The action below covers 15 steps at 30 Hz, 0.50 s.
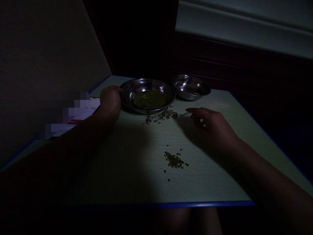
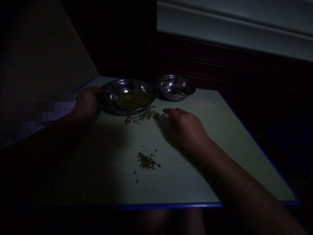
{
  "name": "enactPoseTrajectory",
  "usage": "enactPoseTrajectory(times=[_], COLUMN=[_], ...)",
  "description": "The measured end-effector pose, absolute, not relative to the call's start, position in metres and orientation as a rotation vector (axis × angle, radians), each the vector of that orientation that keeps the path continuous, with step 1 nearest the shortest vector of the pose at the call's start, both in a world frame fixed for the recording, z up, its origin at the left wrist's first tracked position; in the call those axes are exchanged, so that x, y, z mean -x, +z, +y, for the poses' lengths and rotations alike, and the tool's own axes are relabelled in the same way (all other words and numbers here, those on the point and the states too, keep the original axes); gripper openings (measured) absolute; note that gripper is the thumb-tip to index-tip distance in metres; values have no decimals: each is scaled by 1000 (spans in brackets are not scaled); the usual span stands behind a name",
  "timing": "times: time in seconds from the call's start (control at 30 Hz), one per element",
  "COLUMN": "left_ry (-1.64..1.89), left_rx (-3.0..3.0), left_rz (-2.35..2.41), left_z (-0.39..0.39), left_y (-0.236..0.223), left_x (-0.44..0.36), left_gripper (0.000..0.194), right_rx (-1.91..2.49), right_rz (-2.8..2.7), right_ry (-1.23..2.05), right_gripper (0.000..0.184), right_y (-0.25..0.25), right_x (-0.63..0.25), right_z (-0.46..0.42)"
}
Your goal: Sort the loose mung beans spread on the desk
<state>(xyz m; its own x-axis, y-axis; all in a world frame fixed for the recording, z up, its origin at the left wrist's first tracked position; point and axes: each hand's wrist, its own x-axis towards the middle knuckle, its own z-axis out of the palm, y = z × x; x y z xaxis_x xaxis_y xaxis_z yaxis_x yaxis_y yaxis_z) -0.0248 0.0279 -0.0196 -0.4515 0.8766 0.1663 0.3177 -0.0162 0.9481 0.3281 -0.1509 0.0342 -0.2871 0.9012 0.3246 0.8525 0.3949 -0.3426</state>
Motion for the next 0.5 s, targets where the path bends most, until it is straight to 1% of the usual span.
enactPoseTrajectory(times=[0.13,0.2,0.33,0.5], left_ry=[1510,1532,1523,1525], left_rx=[-1187,-1172,-1162,-1234], left_rz=[1779,1754,1747,1728], left_z=[24,26,29,22], left_y=[-14,-14,-17,-15], left_x=[19,19,19,19], left_gripper=[16,14,15,13], right_rx=[1466,1464,1476,1529], right_rz=[-2307,-2330,-2240,-2075], right_ry=[189,220,272,377], right_gripper=[60,57,48,46], right_y=[28,28,28,24], right_x=[-312,-305,-309,-330], right_z=[-148,-146,-138,-124])
